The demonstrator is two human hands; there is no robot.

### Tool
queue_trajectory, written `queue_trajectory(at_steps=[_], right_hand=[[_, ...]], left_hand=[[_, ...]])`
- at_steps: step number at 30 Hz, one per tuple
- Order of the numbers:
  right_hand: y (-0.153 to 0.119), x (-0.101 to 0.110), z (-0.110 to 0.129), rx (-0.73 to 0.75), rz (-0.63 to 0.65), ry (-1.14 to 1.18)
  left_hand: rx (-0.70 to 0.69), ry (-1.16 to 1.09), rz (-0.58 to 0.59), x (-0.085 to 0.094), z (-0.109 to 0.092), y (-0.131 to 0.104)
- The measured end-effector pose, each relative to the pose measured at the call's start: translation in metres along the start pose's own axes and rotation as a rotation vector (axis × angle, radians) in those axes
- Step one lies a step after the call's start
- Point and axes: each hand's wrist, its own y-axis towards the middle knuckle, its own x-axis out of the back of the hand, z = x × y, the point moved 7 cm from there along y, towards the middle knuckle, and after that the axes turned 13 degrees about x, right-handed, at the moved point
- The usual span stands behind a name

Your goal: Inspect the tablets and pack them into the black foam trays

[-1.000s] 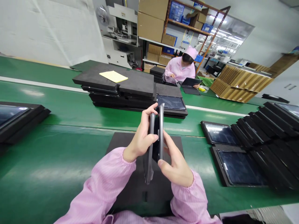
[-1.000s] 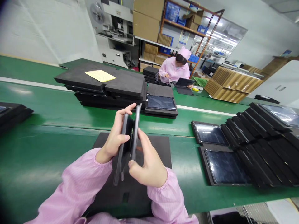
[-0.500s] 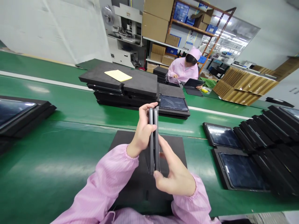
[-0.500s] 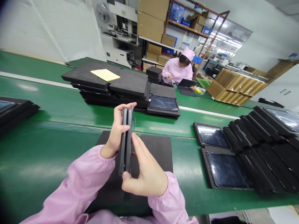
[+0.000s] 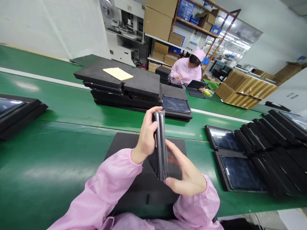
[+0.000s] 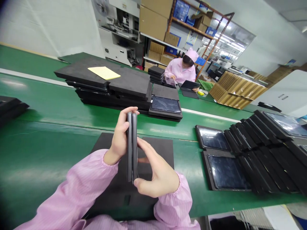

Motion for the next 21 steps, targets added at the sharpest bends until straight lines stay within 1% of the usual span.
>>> queue_trajectory(at_steps=[5,8,12,17,21], right_hand=[[-0.002,0.004,-0.002,-0.016,-0.062,0.070],[-0.003,0.008,-0.005,-0.037,-0.112,0.085],[-0.005,0.016,-0.009,-0.069,-0.144,0.086],[-0.008,0.023,-0.010,-0.071,-0.179,0.146],[-0.010,0.027,-0.016,-0.102,-0.256,0.190]], left_hand=[[-0.012,0.086,0.021,-0.002,-0.003,0.001],[-0.029,0.190,0.078,-0.007,-0.007,0.003],[-0.105,0.335,0.143,-0.013,-0.014,0.005],[-0.188,0.428,0.149,-0.017,-0.015,0.002],[-0.198,0.480,0.162,-0.022,-0.014,-0.002]])
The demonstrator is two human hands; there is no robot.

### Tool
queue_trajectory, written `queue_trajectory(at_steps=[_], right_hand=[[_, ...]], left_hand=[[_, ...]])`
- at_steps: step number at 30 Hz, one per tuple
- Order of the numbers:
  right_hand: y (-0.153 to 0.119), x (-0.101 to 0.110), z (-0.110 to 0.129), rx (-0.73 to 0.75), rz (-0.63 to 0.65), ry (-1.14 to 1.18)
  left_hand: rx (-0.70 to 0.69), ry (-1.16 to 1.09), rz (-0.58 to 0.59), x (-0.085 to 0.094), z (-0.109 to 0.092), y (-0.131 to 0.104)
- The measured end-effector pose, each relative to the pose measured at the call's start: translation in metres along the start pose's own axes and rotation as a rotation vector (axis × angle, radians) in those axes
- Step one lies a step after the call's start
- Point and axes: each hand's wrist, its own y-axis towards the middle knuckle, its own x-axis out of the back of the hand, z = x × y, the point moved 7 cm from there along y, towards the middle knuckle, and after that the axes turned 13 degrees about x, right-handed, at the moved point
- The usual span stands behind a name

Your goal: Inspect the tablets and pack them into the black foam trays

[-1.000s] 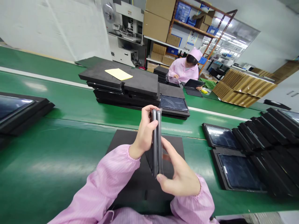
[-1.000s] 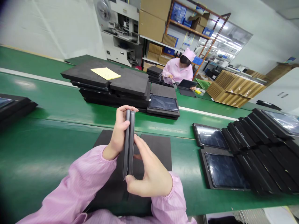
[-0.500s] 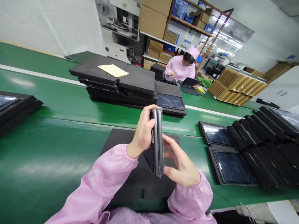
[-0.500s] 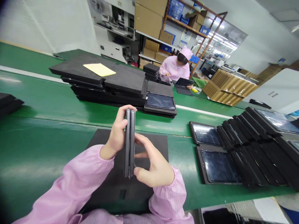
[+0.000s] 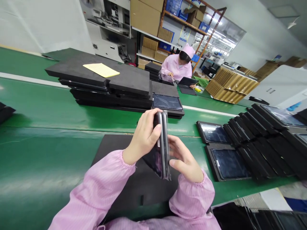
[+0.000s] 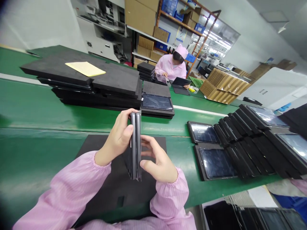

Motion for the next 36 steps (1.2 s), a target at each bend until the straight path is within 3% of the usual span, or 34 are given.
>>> queue_trajectory(at_steps=[11,16,23,29,36], right_hand=[[0.000,0.012,0.001,0.031,-0.105,0.065],[0.009,0.010,-0.001,0.086,-0.143,0.086],[0.019,-0.001,-0.012,0.061,-0.183,0.203],[0.020,0.002,-0.011,0.038,-0.207,0.231],[0.020,0.009,-0.022,0.039,-0.342,0.221]], left_hand=[[-0.047,0.118,0.003,-0.011,-0.009,-0.006],[-0.087,0.088,-0.096,-0.009,-0.002,-0.002],[-0.039,0.030,-0.178,-0.001,0.011,0.000],[-0.064,0.044,-0.174,-0.006,0.007,-0.001],[-0.089,0.070,-0.172,-0.007,0.014,0.005]])
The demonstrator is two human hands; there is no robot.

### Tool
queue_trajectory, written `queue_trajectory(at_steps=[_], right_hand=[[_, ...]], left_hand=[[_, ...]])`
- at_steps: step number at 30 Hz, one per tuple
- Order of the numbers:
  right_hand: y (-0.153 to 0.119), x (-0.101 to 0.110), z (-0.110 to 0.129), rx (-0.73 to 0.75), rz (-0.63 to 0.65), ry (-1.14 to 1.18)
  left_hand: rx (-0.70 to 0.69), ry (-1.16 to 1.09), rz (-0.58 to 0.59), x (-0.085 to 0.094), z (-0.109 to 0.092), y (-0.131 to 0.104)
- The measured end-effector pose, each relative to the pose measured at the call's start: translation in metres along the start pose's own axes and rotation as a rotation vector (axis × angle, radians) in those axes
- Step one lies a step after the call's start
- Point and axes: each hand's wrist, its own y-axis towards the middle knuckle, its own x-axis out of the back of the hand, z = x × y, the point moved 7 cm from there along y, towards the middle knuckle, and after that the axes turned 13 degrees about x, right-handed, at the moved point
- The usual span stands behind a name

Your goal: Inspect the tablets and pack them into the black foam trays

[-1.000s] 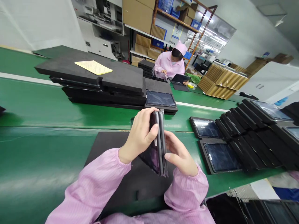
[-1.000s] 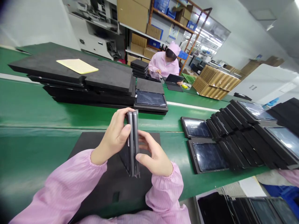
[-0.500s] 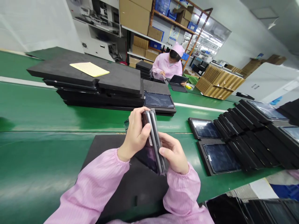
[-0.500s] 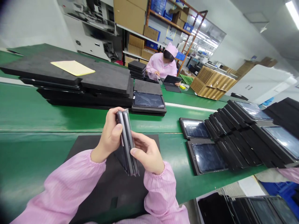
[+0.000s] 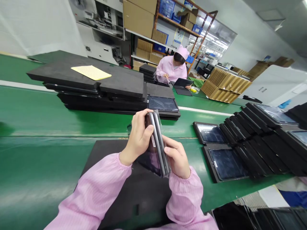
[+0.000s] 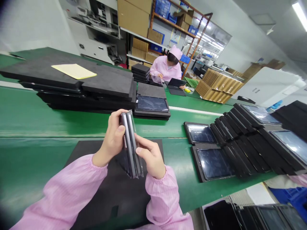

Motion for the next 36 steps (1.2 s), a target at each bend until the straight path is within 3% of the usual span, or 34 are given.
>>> queue_trajectory(at_steps=[11,36], right_hand=[[-0.0027,0.0028,0.0018,-0.017,0.003,-0.058],[-0.0018,0.0048,0.0055,-0.015,0.016,-0.083]], left_hand=[[0.031,0.035,0.042,-0.0021,-0.0008,-0.0001],[-0.021,0.024,0.005,-0.0003,-0.0069,-0.0020]])
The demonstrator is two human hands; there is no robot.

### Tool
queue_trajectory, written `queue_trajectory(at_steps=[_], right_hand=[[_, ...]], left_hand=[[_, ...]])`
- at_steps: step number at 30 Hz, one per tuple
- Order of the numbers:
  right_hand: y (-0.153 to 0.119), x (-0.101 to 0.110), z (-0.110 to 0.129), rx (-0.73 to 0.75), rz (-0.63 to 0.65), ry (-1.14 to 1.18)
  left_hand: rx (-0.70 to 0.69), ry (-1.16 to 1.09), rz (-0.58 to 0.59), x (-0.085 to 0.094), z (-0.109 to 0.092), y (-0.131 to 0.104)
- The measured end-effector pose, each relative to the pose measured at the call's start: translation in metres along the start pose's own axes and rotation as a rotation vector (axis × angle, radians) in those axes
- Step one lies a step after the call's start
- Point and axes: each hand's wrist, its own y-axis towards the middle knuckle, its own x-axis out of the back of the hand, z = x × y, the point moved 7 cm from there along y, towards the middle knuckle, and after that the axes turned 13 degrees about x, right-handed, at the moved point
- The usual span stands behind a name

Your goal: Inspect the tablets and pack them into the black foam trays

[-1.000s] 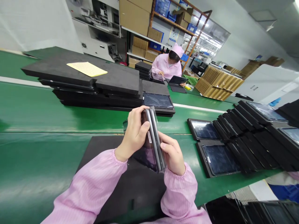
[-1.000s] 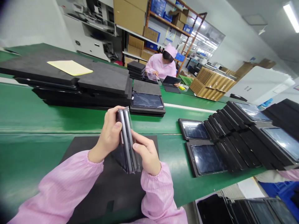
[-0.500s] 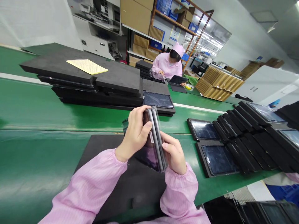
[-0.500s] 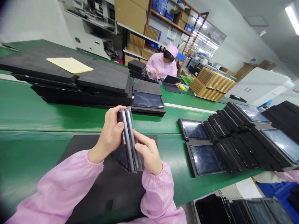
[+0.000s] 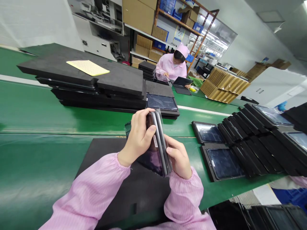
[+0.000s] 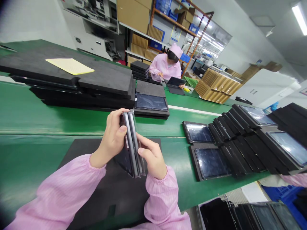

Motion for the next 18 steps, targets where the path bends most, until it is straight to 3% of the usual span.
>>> queue_trajectory(at_steps=[10,18], right_hand=[[0.001,-0.001,0.004,0.033,0.036,-0.077],[-0.004,0.002,0.014,0.046,0.155,-0.165]], left_hand=[[0.044,0.020,0.025,-0.002,0.001,0.000],[0.013,-0.013,0.006,-0.002,-0.008,-0.007]])
